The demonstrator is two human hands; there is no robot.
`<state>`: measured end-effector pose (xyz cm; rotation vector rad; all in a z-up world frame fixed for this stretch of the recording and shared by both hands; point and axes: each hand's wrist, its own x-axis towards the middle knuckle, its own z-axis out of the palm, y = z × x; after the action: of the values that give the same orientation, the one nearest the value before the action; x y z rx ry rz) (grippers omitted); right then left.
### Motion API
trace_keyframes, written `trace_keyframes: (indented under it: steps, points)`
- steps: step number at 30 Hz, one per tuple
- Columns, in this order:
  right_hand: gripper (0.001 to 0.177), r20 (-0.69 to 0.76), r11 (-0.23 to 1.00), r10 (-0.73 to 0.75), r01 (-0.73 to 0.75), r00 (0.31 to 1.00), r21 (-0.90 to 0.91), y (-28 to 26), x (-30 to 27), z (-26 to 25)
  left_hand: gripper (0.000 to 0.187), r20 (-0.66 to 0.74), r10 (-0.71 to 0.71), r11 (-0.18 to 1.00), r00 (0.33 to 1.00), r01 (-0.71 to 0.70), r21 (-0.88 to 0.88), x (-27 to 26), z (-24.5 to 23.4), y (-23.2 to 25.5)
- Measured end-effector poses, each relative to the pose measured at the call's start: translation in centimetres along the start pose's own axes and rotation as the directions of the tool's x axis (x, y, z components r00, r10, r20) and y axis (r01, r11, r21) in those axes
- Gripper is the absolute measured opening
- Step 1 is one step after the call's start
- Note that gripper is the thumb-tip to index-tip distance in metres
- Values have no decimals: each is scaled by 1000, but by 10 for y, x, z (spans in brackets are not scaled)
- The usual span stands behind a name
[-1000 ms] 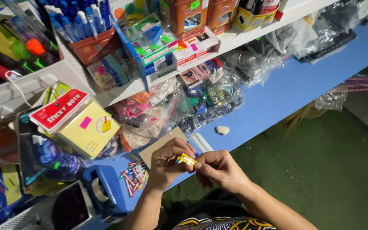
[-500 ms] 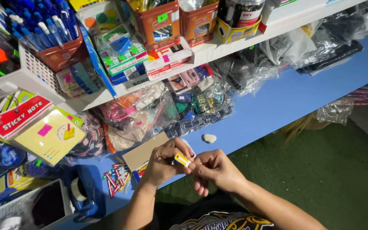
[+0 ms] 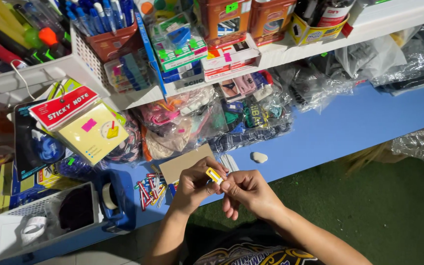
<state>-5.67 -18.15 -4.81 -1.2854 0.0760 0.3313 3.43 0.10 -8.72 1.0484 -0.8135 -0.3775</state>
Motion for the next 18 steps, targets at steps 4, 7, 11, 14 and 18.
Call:
trace_keyframes:
  steps: [4,7,11,14,18]
  points:
    - [33,-40,999,2,-3,999,-34,2,5,10,24,2,-20,1000,1000,19,12,-4,-6,4]
    - [33,-98,1000,6,-7,995,-14,15,13,13,23,3,16,998,1000,-16,60,-6,-13,5]
    - [30,-9,987,-139,139,990,78,26,24,14,23,-69,-93,995,993,91,-31,-6,-16,14]
    - [27,27,980,-169,165,985,114,19,22,17,21,-80,-71,995,994,65,-74,-5,-19,17]
    - [30,33,978,-164,158,986,132,15,15,18,18,-69,-92,995,993,89,-41,-5,-19,18]
